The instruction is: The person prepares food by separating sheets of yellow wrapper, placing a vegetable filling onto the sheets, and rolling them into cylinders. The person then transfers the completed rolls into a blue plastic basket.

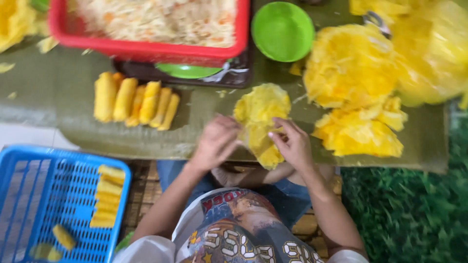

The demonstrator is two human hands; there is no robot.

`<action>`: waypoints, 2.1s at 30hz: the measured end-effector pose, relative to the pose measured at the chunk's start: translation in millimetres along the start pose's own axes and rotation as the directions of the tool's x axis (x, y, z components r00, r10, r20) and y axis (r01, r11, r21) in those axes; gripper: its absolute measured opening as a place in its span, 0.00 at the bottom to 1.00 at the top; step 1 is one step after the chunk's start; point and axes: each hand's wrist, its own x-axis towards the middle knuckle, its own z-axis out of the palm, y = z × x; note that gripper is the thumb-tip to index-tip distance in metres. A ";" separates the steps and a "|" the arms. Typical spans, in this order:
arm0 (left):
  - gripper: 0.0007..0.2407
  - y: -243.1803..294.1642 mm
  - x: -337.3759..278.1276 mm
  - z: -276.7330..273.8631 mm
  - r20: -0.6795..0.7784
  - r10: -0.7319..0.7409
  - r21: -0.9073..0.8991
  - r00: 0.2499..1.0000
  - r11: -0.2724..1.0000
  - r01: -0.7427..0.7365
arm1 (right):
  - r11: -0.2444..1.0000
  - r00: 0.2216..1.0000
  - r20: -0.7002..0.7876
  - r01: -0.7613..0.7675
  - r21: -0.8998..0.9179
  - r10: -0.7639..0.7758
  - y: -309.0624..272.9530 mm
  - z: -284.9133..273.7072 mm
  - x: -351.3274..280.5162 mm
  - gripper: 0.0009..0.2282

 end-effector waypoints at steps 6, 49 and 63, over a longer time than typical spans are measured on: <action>0.15 -57.9 -34.9 -166.0 -0.615 -0.332 0.063 0.715 0.883 0.464 | 0.390 0.836 0.549 -0.503 0.771 -0.008 -67.6 81.9 26.1 0.22; 0.45 -1.3 -281.3 -257.3 -0.545 -0.834 -0.784 0.081 0.542 0.303 | 0.484 0.642 0.714 -0.548 0.682 -0.279 -363.2 306.6 64.6 0.36; 0.45 3.8 -431.7 -174.6 -0.331 -0.912 -0.943 -0.244 0.309 0.123 | 0.912 0.274 0.949 -0.328 0.245 -0.157 -355.6 432.3 -14.8 0.56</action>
